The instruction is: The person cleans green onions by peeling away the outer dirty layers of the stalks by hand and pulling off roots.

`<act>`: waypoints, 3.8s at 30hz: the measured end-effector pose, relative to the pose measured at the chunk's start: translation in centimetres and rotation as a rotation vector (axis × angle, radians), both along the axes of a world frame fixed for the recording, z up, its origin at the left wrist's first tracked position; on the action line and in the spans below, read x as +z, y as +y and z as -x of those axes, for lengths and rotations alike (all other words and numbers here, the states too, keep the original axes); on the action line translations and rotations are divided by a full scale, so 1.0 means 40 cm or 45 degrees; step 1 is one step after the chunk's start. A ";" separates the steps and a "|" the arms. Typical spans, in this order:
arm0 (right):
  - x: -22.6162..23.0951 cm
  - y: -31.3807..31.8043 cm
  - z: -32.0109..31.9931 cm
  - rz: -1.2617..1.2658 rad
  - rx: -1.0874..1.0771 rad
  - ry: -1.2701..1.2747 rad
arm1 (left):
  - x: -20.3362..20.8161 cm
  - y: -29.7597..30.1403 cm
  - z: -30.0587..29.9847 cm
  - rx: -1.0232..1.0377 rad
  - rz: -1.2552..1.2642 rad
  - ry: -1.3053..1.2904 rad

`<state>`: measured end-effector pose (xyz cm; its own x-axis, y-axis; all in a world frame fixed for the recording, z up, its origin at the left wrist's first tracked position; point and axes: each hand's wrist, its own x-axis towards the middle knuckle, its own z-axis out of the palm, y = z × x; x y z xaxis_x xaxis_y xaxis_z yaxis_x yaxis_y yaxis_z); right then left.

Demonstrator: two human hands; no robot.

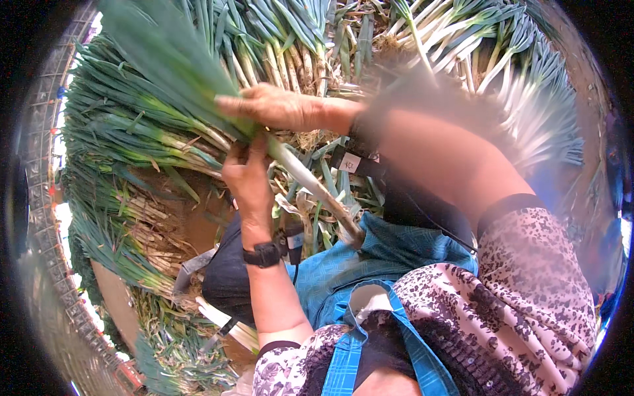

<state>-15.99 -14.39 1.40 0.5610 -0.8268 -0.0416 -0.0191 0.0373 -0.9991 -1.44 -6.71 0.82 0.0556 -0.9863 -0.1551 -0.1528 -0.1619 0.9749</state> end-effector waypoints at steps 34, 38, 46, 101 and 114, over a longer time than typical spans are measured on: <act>-0.092 0.122 -0.073 0.102 0.061 0.229 | 0.053 0.084 -0.177 0.355 0.286 0.789; -0.098 0.138 -0.094 0.199 0.159 0.073 | 0.032 0.092 -0.181 0.347 0.252 0.789; -0.097 0.153 -0.128 0.571 0.431 0.513 | 0.036 0.090 -0.177 0.634 0.312 0.885; -0.048 0.231 -0.221 0.478 -0.269 0.517 | 0.224 0.424 -0.450 0.633 0.964 0.932; -0.226 0.245 -0.091 1.176 0.329 0.851 | 0.220 0.324 -0.344 0.826 0.914 1.169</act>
<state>-12.35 -4.60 -7.62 0.8107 -0.5616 0.1654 -0.4522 -0.7801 -0.4324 12.33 6.26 9.64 0.6986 -0.6995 0.1504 0.5099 0.6342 0.5813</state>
